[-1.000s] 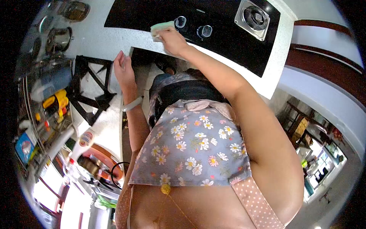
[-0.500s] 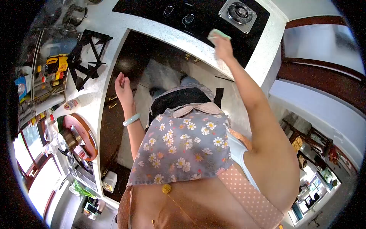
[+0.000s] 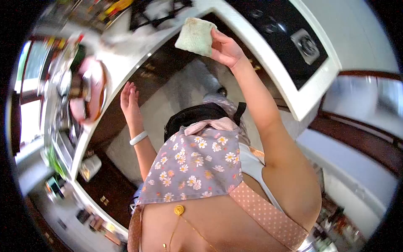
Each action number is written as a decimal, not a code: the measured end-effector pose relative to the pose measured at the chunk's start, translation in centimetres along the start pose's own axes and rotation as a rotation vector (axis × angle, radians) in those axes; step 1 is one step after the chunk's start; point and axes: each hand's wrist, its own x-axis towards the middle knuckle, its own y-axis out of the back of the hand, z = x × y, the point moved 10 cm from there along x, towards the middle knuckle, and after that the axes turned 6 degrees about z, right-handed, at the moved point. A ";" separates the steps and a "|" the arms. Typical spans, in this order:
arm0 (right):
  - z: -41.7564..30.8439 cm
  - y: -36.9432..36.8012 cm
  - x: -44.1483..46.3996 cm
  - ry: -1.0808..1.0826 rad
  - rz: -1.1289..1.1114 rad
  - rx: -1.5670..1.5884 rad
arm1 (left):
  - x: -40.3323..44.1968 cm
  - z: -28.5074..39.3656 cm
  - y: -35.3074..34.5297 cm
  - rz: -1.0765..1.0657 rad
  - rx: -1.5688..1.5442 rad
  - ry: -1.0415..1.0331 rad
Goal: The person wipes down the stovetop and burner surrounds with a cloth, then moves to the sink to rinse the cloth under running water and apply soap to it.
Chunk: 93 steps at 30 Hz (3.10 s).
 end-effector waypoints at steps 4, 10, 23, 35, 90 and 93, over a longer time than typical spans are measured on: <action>15.4 -8.5 3.9 -0.256 -0.142 -0.016 | -2.9 -0.2 15.9 0.181 -0.075 -0.051; 36.6 -19.4 5.8 -0.617 -0.297 0.155 | -6.3 -0.8 36.8 0.568 -0.100 0.009; 62.1 -35.2 20.4 -0.807 -0.278 -0.083 | 5.6 2.9 58.2 0.665 -0.076 -0.036; 84.2 -45.0 37.8 -0.727 -0.041 -0.241 | 31.9 4.9 79.3 0.570 0.085 0.032; 100.1 -43.5 53.9 -0.405 0.050 -0.583 | 53.5 -4.7 78.5 0.078 -0.579 0.028; 101.8 -42.4 55.4 -0.417 0.020 -0.509 | 53.0 -3.5 79.4 0.197 -0.358 -0.094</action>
